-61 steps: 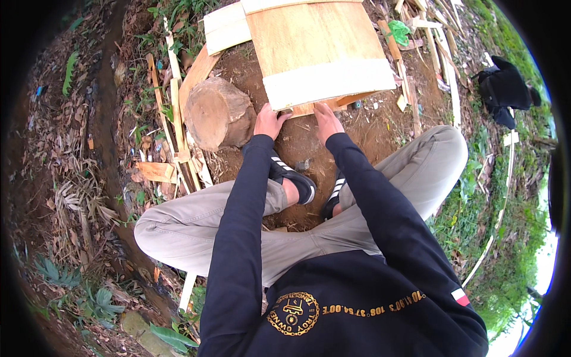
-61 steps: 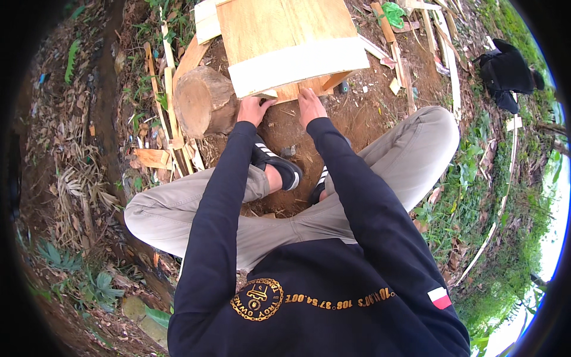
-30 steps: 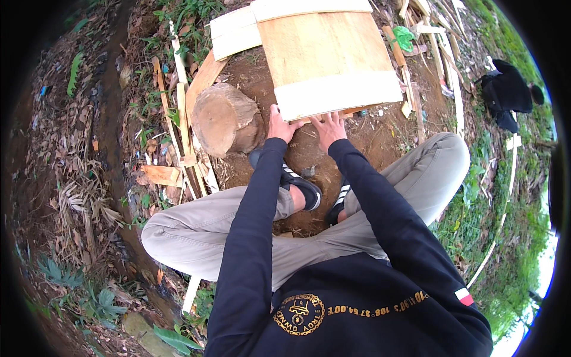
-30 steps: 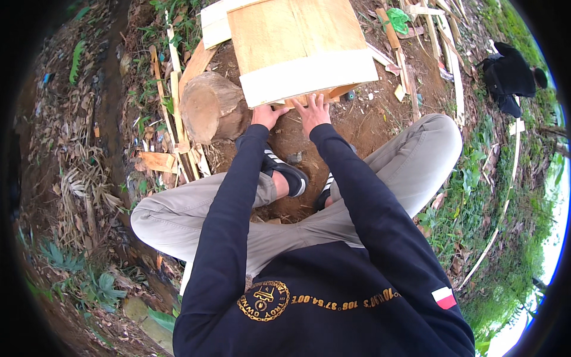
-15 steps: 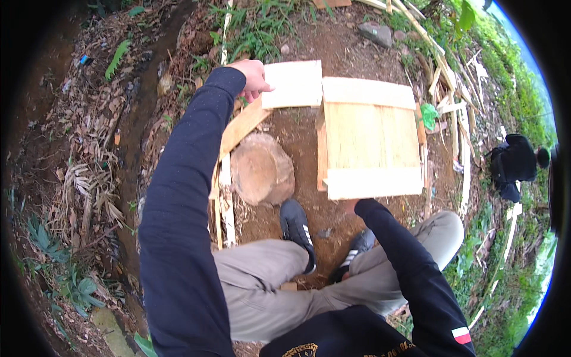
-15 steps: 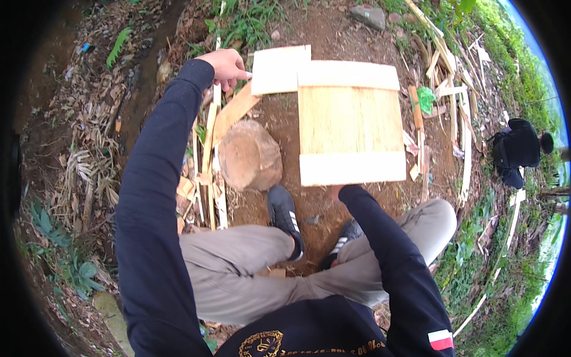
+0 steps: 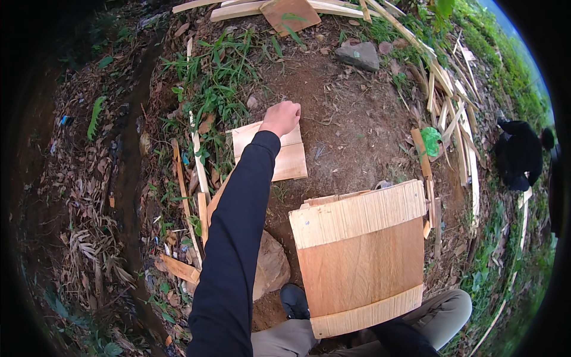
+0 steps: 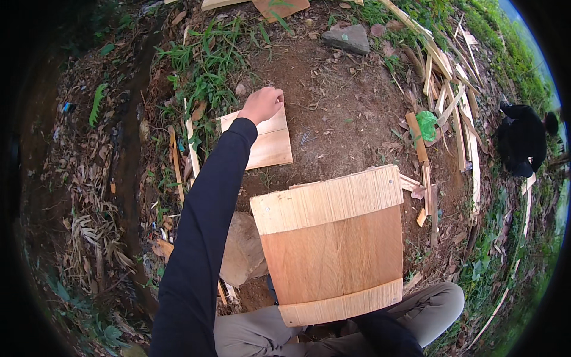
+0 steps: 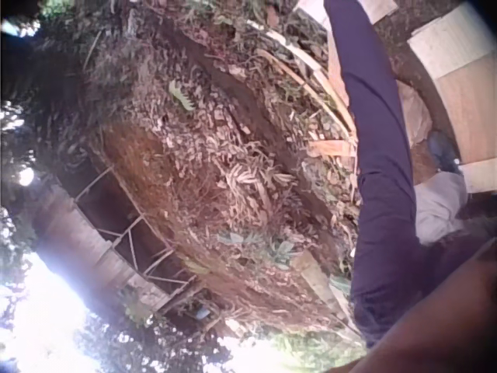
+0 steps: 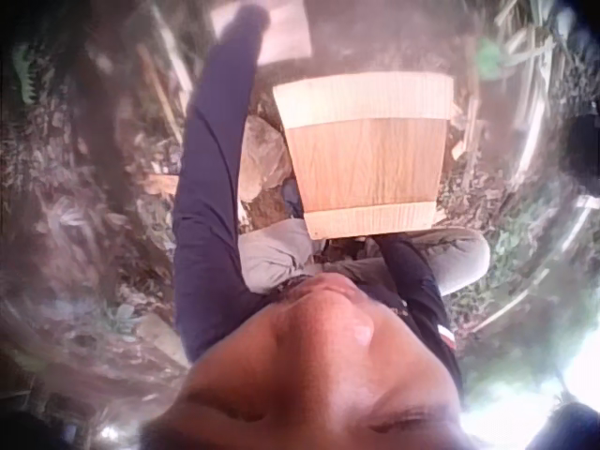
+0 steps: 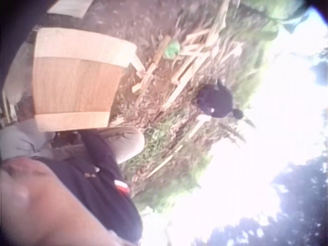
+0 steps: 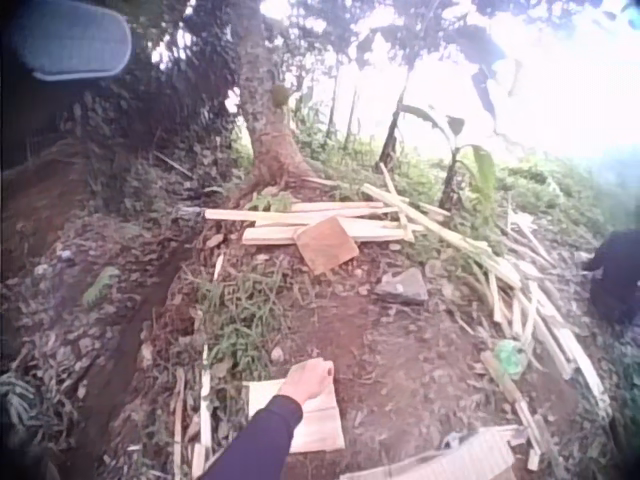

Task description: The person assembles a small wooden box-like structure using planks and a hammer. They position planks, drive nails, and repeatedly adjust the frame to fit the pieces together.

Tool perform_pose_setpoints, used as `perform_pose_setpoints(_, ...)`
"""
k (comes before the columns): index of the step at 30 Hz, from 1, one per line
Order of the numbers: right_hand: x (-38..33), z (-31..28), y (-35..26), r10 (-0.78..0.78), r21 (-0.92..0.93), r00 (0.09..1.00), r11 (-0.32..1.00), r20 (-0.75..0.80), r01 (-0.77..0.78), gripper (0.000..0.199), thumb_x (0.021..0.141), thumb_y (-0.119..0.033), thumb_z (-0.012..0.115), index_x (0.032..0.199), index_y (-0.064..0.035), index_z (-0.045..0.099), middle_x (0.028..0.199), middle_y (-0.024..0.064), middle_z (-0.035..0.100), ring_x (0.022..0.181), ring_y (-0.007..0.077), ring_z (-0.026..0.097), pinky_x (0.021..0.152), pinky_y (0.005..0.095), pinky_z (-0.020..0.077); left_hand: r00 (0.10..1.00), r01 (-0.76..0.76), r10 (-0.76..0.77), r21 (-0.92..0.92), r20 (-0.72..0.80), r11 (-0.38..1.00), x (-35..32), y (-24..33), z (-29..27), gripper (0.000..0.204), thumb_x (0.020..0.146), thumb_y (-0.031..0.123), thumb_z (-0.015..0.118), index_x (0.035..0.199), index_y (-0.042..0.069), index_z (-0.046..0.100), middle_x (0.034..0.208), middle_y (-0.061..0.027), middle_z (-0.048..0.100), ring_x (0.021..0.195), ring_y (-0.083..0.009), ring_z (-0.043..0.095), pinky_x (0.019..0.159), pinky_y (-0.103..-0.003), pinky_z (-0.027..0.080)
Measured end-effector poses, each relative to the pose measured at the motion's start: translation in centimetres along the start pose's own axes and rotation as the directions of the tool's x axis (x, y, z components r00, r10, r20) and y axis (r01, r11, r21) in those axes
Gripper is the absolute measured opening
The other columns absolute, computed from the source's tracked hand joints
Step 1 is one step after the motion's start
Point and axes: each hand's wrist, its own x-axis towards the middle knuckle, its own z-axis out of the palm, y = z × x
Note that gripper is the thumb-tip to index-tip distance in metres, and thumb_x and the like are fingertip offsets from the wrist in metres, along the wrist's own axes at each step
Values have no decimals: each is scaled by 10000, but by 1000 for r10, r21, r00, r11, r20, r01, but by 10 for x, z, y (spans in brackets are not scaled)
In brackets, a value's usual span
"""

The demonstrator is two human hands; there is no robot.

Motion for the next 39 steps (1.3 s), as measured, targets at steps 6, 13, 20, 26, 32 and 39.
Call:
perform_pose_setpoints(6, -2, -5, 5, 10, 47, 1000, 999, 3, -10, 481, 808, -185, 587, 1277, -82, 584, 1280, 215, 585, 1229, 372, 526, 1041, 520, 386, 993, -114, 115, -72, 8, 991, 37, 11, 45, 72, 815, 151, 653, 865, 100, 653, 878, -101, 652, 899, -310, 647, 772, -439, 527)
perform_pose_setpoints(13, -2, -6, 1, 16, 74, 1000, 997, -5, -15, 484, 812, -179, 577, 1286, -80, 574, 1274, 223, 584, 1226, 377, 525, 1049, 520, 377, 907, -30, 89, -148, 411, 988, 5, 30, 63, 217, 752, 265, 791, 772, 70, 698, 805, -133, 701, 831, -316, 680, 745, -423, 533)
perform_pose_setpoints(20, -2, -5, -2, 30, 70, 999, 997, -10, -30, 488, 817, -174, 568, 1295, -78, 564, 1268, 231, 583, 1223, 382, 523, 1057, 521, 367, 980, -21, 37, -81, 196, 996, -19, 44, 92, 234, 846, 256, 714, 923, 45, 647, 881, -139, 673, 862, -334, 665, 743, -440, 522)
perform_pose_setpoints(26, -2, -8, -4, 36, 65, 999, 997, -13, -35, 491, 820, -169, 560, 1303, -76, 556, 1263, 238, 582, 1220, 386, 522, 1064, 521, 360, 981, 110, -98, -65, 169, 992, -22, 58, 114, 289, 885, 206, 660, 982, -59, 598, 1074, -271, 606, 929, -395, 654, 773, -475, 540)
perform_pose_setpoints(32, -6, -9, -5, 54, 49, 999, 997, -10, -53, 495, 824, -165, 551, 1311, -75, 548, 1258, 245, 581, 1218, 391, 520, 1071, 521, 352, 992, 117, -91, -362, 88, 925, -24, 52, 89, 238, 937, 199, 598, 973, -30, 542, 1012, -257, 624, 937, -403, 634, 807, -473, 507)
perform_pose_setpoints(39, 1, 9, -16, 80, 21, 997, 997, -1, -80, 499, 829, -159, 542, 1320, -73, 538, 1252, 253, 580, 1215, 395, 519, 1079, 521, 342, 972, 32, -151, -537, -180, 843, -117, 42, -17, 287, 892, 200, 675, 1022, 9, 504, 808, -123, 672, 760, -242, 662, 693, -360, 513)
